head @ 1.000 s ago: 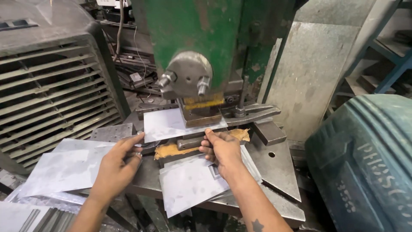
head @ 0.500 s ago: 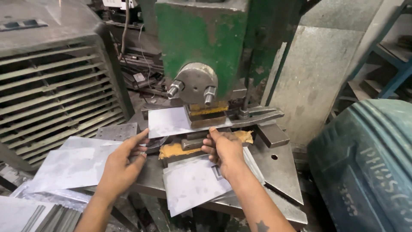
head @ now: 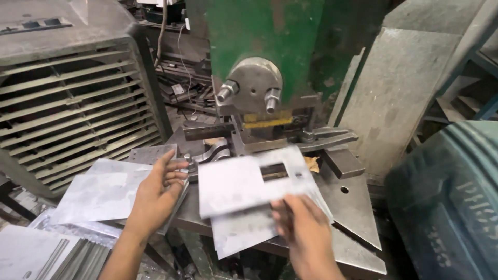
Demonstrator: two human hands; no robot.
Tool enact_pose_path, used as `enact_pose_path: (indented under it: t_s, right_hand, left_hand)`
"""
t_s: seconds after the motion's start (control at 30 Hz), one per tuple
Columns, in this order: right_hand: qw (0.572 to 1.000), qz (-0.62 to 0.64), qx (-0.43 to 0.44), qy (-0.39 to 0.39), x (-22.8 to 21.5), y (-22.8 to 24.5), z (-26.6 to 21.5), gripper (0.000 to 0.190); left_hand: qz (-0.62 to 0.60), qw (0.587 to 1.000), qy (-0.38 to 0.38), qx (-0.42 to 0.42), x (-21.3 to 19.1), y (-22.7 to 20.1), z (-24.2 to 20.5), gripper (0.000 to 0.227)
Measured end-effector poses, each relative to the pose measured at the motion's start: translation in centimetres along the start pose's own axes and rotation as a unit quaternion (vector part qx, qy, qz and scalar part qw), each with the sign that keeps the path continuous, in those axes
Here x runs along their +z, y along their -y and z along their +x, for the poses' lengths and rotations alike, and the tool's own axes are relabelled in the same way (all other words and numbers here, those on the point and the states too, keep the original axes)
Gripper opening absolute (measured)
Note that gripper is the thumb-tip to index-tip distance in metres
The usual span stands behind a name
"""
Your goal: The recorder is using a stamping machine to punch a rectangular hole into individual metal sheets from a stack.
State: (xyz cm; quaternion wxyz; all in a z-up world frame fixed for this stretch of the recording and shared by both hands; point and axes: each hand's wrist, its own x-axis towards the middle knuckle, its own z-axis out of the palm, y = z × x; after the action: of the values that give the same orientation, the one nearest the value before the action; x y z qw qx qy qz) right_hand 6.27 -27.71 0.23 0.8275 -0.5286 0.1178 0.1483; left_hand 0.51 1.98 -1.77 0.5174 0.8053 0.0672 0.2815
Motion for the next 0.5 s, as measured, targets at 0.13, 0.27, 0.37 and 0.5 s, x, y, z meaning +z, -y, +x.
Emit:
enact_pose_path:
  t_s: [0.13,0.27,0.37,0.5]
  right_hand:
    - [0.999,-0.033,0.023,-0.036,-4.9,-3.9,1.5,0.016]
    - [0.986,-0.164,0.003,-0.023,-7.4,-4.9,2.5,0.032]
    - [0.989,-0.145,0.013,-0.011,-8.4,-4.1,2.2,0.039]
    - [0.960,0.145,0.202,0.128,-8.6,-1.3,-0.7,0.082]
  left_hand:
    - [-0.004,0.999,0.008,0.037,0.0,0.4,-0.4,0.070]
    - [0.017,1.000,0.000,0.024,0.5,0.0,0.1,0.062]
    - [0.040,0.999,0.002,0.025,0.5,0.0,0.1,0.055]
    - [0.055,0.997,0.032,0.041,0.5,0.0,0.3,0.051]
